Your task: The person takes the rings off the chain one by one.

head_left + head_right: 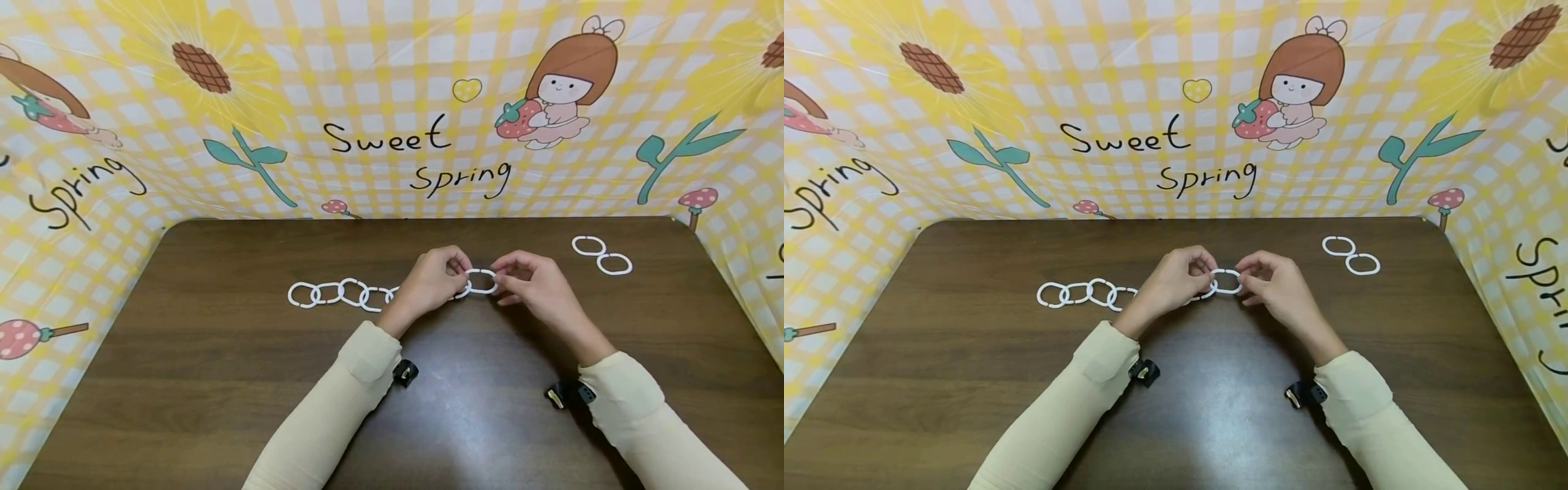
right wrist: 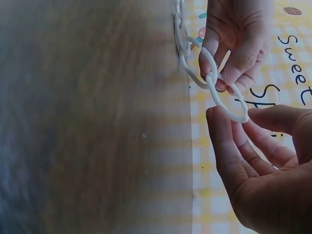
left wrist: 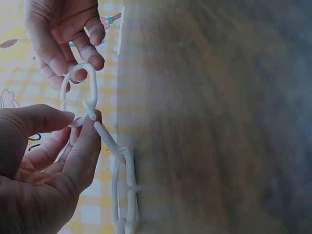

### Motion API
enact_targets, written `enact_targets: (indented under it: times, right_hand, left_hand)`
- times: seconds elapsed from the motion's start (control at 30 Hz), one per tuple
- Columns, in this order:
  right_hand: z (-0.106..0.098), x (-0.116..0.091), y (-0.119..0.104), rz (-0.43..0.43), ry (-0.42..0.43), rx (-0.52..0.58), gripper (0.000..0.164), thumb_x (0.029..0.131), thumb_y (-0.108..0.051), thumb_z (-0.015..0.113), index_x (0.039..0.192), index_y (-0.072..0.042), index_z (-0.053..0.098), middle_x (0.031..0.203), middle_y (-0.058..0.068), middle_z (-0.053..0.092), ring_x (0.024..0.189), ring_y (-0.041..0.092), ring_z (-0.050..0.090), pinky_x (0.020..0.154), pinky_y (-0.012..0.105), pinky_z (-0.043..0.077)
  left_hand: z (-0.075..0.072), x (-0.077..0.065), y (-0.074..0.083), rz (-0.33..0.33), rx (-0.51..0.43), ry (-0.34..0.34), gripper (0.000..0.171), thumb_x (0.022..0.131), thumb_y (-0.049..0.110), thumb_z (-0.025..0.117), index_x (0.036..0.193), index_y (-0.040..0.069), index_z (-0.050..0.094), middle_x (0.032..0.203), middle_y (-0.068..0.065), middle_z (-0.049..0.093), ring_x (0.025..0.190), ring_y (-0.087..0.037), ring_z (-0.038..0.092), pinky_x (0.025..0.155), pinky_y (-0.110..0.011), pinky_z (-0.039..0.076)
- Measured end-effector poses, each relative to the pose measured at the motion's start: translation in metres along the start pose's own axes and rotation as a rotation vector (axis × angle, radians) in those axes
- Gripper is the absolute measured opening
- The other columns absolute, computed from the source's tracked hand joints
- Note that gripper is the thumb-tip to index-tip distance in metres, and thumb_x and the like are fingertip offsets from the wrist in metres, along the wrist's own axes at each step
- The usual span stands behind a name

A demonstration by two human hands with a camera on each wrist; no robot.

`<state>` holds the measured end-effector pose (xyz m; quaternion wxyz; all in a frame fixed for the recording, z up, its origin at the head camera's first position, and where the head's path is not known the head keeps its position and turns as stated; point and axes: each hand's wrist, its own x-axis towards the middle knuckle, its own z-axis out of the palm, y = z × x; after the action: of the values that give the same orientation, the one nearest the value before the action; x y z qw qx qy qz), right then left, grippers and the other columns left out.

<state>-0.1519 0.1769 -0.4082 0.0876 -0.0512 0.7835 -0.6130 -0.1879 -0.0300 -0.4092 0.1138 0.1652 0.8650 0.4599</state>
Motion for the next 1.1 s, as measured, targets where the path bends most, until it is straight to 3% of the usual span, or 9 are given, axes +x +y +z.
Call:
enact_targets:
  times: [0.33,0.5,1.1]
  right_hand:
    - [0.0055,0.003,0.0009,0.011,-0.002,0.002,0.022,0.098,0.006,0.062,0.117,0.019,0.06,0.091,0.013,0.068,0.075,0.012,0.072,0.066,0.032,0.064]
    - [0.0071,0.003,-0.0004,0.01,0.0,0.0,0.021,0.099,0.007,0.061,0.116,0.019,0.06,0.09,0.014,0.068,0.074,0.012,0.072,0.066,0.032,0.064]
    - [0.0057,0.0027,-0.0015,0.01,0.013,0.018,0.022,0.099,0.007,0.061,0.116,0.02,0.059,0.088,0.009,0.069,0.073,0.011,0.071,0.067,0.032,0.064]
  left_hand:
    - [0.0,-0.0005,-0.0022,-0.012,-0.015,0.0,0.013,0.093,0.004,0.065,0.104,0.001,0.072,0.09,-0.004,0.07,0.082,-0.011,0.063,0.071,-0.019,0.048]
    - [0.0002,0.0004,-0.0052,-0.009,-0.014,0.005,0.009,0.093,0.005,0.065,0.1,0.005,0.071,0.088,-0.002,0.069,0.08,-0.01,0.062,0.07,-0.021,0.049]
    - [-0.0089,-0.0086,-0.0047,-0.025,-0.06,0.002,0.01,0.095,0.007,0.067,0.104,0.006,0.072,0.096,-0.007,0.073,0.083,-0.011,0.065,0.07,-0.018,0.049]
